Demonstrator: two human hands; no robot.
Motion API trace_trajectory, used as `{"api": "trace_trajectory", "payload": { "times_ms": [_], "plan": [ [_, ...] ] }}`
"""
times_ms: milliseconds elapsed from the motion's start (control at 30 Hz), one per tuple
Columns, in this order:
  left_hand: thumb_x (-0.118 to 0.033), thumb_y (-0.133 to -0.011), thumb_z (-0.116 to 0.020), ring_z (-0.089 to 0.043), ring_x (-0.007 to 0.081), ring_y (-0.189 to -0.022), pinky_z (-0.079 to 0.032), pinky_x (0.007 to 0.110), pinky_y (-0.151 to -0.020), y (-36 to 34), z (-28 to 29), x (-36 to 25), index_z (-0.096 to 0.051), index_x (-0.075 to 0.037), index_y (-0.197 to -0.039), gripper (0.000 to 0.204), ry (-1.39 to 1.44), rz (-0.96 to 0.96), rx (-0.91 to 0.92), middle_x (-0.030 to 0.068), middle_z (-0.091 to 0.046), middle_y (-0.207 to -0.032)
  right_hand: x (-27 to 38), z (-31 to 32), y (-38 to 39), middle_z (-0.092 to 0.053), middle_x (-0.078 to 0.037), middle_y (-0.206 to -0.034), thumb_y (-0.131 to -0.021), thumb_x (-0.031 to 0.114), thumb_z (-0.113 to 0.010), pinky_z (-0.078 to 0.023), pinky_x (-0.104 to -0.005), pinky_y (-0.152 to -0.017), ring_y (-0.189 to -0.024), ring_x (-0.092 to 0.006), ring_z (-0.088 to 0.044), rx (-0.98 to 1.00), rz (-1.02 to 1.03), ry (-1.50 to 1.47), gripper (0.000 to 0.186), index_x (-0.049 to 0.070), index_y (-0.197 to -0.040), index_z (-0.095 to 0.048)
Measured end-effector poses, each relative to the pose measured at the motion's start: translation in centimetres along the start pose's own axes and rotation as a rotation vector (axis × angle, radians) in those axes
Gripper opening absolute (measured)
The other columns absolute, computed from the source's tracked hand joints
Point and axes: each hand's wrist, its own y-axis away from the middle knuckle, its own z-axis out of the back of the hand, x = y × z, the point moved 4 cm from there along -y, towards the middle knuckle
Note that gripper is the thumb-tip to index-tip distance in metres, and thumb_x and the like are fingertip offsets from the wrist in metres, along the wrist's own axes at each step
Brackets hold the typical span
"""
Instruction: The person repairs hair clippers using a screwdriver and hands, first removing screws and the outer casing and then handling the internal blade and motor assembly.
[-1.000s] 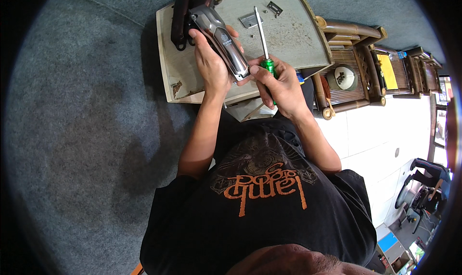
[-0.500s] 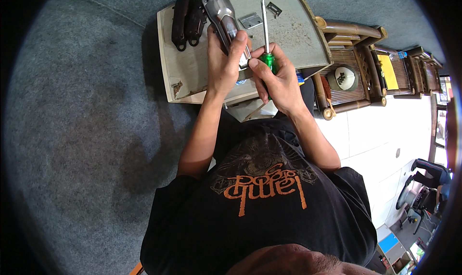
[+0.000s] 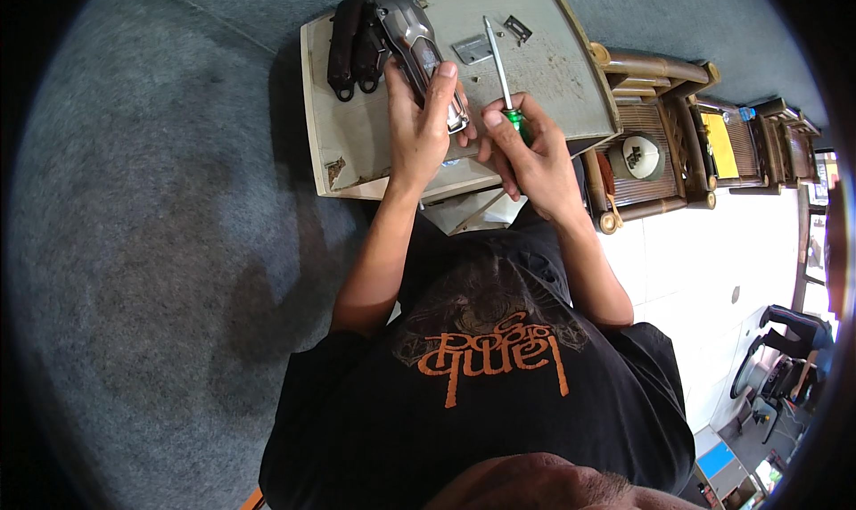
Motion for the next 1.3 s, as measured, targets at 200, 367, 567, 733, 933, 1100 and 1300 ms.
{"api": "trace_trajectory", "payload": {
  "times_ms": [200, 367, 567, 733, 933, 1100, 1300],
  "plan": [
    [-0.020, -0.106, -0.060, -0.062, 0.0185, -0.053, -0.045, 0.030, -0.039, 0.0, 0.0, 0.7, -0.037, -0.008, -0.120, 0.029, 0.084, 0.027, -0.034, 0.0084, -0.058, -0.086, 1.7, 2.4, 0.5, -0.056, -0.006, -0.079, -0.102, 0.008, -0.045, -0.031, -0.0236, -0.039, -0.047, -0.0094, -0.045, -0.067, 0.019, 0.055, 0.026, 0.003, -0.127, -0.039],
    [-0.018, -0.104, -0.062, -0.063, 0.0184, -0.056, -0.043, 0.027, -0.041, -0.2, 0.0, 0.8, -0.033, -0.007, -0.128, 0.039, 0.047, 0.006, -0.015, 0.0084, -0.058, -0.090, 3.6, 4.7, -1.8, -0.059, -0.005, -0.081, -0.106, 0.008, -0.045, -0.035, -0.0224, -0.044, -0.052, -0.0076, -0.047, -0.125, 0.216, 0.273, 0.021, 0.001, -0.125, -0.044],
    [-0.021, -0.105, -0.063, -0.061, 0.0153, -0.055, -0.040, 0.026, -0.042, -0.7, 0.2, 0.5, -0.034, -0.006, -0.127, 0.039, -0.031, 0.027, -0.011, 0.0067, -0.058, -0.083, 2.8, 6.0, -3.8, -0.060, -0.006, -0.083, -0.106, 0.010, -0.051, -0.035, -0.0218, -0.042, -0.048, -0.0066, -0.046, -0.102, 0.215, 0.189, 0.029, 0.001, -0.133, -0.046],
    [-0.024, -0.104, -0.063, -0.060, 0.0133, -0.054, -0.037, 0.023, -0.041, -0.7, 1.7, -0.9, -0.040, -0.007, -0.121, 0.033, -0.117, 0.083, -0.039, 0.0049, -0.058, -0.082, 2.9, 6.1, -3.4, -0.062, -0.005, -0.084, -0.105, 0.013, -0.055, -0.034, -0.0212, -0.042, -0.049, -0.0056, -0.048, -0.059, 0.178, 0.150, 0.031, 0.002, -0.134, -0.051],
    [-0.024, -0.104, -0.063, -0.058, 0.0121, -0.053, -0.036, 0.023, -0.041, -0.7, 2.0, -0.6, -0.043, -0.007, -0.116, 0.029, -0.116, 0.064, -0.069, 0.0046, -0.059, -0.082, 3.3, 5.9, -2.8, -0.068, -0.002, -0.082, -0.101, 0.019, -0.069, -0.039, -0.0209, -0.051, -0.059, -0.0042, -0.053, 0.061, 0.123, 0.241, 0.034, 0.005, -0.132, -0.068],
    [-0.028, -0.103, -0.065, -0.059, 0.0116, -0.052, -0.037, 0.024, -0.041, -0.7, 1.9, -0.5, -0.036, -0.006, -0.128, 0.045, -0.127, 0.066, -0.076, 0.0033, -0.059, -0.076, 3.5, 6.9, -2.2, -0.074, -0.003, -0.093, -0.100, 0.018, -0.070, -0.051, -0.0249, -0.072, -0.082, -0.0070, -0.063, 0.193, 0.204, 0.513, 0.029, 0.005, -0.126, -0.073],
    [-0.026, -0.104, -0.064, -0.058, 0.0116, -0.053, -0.037, 0.023, -0.041, -0.6, 2.1, -0.4, -0.043, -0.007, -0.119, 0.032, -0.072, 0.068, -0.115, 0.0044, -0.059, -0.081, 3.9, 9.1, -1.7, -0.075, -0.005, -0.096, -0.091, 0.010, -0.074, -0.055, -0.0276, -0.076, -0.084, -0.0096, -0.067, 0.258, 0.336, 0.637, 0.026, 0.003, -0.116, -0.077]
  ]
}}
